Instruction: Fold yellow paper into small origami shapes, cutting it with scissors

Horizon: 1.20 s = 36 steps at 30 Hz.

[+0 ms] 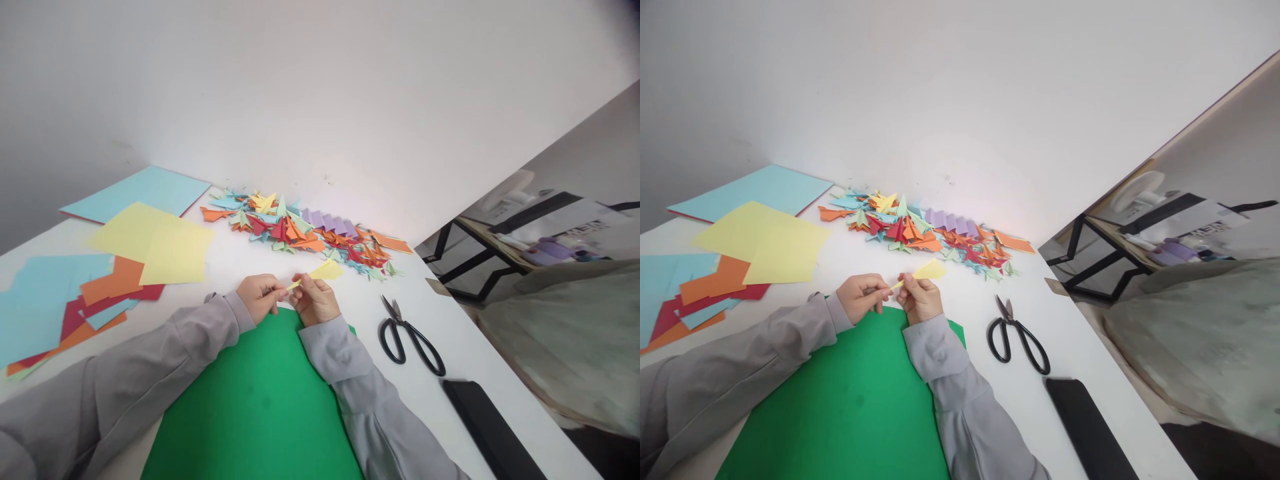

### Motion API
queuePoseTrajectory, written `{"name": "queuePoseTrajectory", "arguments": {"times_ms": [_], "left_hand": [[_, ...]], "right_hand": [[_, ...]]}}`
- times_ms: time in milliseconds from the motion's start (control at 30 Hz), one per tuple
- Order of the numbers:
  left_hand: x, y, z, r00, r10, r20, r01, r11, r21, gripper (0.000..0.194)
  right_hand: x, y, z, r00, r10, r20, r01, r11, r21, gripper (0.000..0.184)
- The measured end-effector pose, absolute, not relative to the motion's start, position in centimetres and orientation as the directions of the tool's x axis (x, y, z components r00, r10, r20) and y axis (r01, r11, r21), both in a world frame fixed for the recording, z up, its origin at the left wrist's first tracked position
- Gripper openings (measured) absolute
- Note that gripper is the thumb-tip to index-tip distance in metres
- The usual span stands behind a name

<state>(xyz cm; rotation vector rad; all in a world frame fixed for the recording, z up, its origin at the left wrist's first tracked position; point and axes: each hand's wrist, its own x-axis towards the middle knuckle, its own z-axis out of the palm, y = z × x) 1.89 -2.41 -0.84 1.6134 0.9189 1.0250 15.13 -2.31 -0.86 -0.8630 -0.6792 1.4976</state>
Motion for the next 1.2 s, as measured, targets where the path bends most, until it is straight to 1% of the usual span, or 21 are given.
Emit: {"name": "queuePoseTrajectory", "arguments": {"times_ms": [100,233,367,500,667,733,800,900,967,1100,1200], "left_hand": [[1.85,-2.5,-0.6,0.363,0.914,0.18,0.111,-0.234,0.966,0.013],[1.93,-2.62,-0.38,0.346,0.931,0.116,0.124,-0.167,0.978,0.009],[2.06,-2.55,-0.72,0.32,0.943,0.09,0.103,-0.129,0.986,0.005],[2.07,-2.44,-1.03,0.308,0.946,0.103,0.078,-0.133,0.988,0.014],[1.97,-2.51,-0.81,0.298,0.948,0.108,0.109,-0.146,0.983,0.013],[1.92,-2.5,-0.79,0.274,0.952,0.14,0.119,-0.178,0.977,0.012],[1.87,-2.46,-0.88,0.241,0.948,0.209,0.136,-0.246,0.96,0.011],[1.75,-2.44,-1.02,0.222,0.918,0.33,0.193,-0.373,0.908,0.01],[1.64,-2.45,-1.03,0.236,0.893,0.382,0.236,-0.435,0.869,0.01],[1.45,-2.47,-0.96,0.279,0.854,0.438,0.294,-0.511,0.808,0.009],[1.47,-2.55,-0.99,0.313,0.836,0.45,0.315,-0.539,0.781,0.008]], "right_hand": [[15.06,-2.32,-0.88,0.0,0.991,-0.136,-0.554,-0.113,-0.825,0.027],[15.06,-2.35,-0.88,-0.008,0.992,-0.126,-0.546,-0.11,-0.831,0.027],[15.2,-2.34,-0.79,-0.009,0.992,-0.125,-0.578,-0.107,-0.809,0.026],[15.39,-2.29,-0.77,-0.035,0.993,-0.116,-0.604,-0.114,-0.789,0.026],[15.44,-2.32,-0.8,-0.062,0.993,-0.095,-0.585,-0.114,-0.803,0.025],[15.42,-2.36,-0.79,-0.062,0.994,-0.095,-0.577,-0.113,-0.809,0.025],[15.39,-2.38,-0.8,-0.06,0.994,-0.096,-0.568,-0.113,-0.815,0.024],[15.36,-2.4,-0.87,-0.052,0.995,-0.089,-0.562,-0.103,-0.821,0.023],[15.34,-2.38,-0.96,-0.048,0.996,-0.081,-0.558,-0.094,-0.824,0.023],[15.3,-2.35,-1.11,-0.042,0.996,-0.074,-0.546,-0.085,-0.834,0.023],[15.29,-2.37,-1.11,-0.038,0.997,-0.073,-0.534,-0.082,-0.841,0.023]]}}
